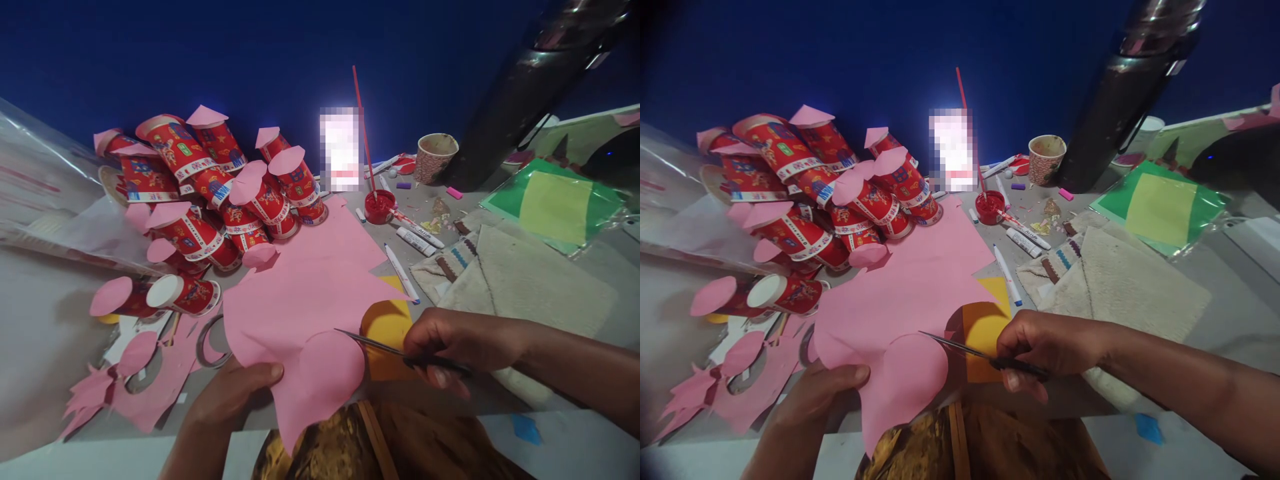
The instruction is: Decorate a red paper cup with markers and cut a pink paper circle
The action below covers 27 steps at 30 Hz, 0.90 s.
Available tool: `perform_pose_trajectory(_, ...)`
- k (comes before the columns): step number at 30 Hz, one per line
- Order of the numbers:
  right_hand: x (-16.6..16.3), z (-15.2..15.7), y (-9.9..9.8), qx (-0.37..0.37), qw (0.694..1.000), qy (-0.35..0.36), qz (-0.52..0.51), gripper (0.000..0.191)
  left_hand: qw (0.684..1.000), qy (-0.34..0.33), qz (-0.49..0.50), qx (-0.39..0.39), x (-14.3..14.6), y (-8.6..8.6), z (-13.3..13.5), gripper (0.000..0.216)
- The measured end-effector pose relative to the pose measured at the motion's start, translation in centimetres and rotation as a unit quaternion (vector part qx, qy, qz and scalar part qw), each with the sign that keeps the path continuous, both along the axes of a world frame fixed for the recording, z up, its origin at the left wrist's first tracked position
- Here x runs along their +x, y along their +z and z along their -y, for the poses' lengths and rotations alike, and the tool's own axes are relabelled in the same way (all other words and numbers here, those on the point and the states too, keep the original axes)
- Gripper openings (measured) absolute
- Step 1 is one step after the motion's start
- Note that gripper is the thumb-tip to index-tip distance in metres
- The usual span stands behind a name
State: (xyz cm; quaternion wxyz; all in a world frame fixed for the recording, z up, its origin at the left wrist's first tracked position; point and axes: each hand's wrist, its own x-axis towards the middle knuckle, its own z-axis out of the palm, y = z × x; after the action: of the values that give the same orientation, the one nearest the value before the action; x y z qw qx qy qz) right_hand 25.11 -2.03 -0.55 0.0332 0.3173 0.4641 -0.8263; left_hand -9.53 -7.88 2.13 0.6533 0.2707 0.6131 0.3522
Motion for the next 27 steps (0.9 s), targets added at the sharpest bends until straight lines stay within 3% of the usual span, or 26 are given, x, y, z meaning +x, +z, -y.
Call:
perform_pose_trajectory(9,0.2,-0.3,0.3,0.037,0.999,0.022,0.003,0.027,0.998,-0.030,0.031,-0.039,-1.4,-1.0,-1.1,0.072)
perform_pose_trajectory(18,0.0,0.0,-0.2,0.007,1.000,0.008,-0.002,0.028,0.999,-0.032,-0.005,-0.013,-0.8,0.3,-2.2,0.048)
perform_pose_trajectory(23,0.3,-0.1,-0.2,0.019,1.000,0.009,-0.016,0.032,0.998,-0.066,-0.016,0.001,-0.7,0.7,-2.9,0.055)
perform_pose_trajectory(27,0.5,-0.2,-0.3,0.025,0.999,0.004,-0.027,0.031,0.996,-0.079,-0.029,-0.010,-0.7,1.2,-3.2,0.048)
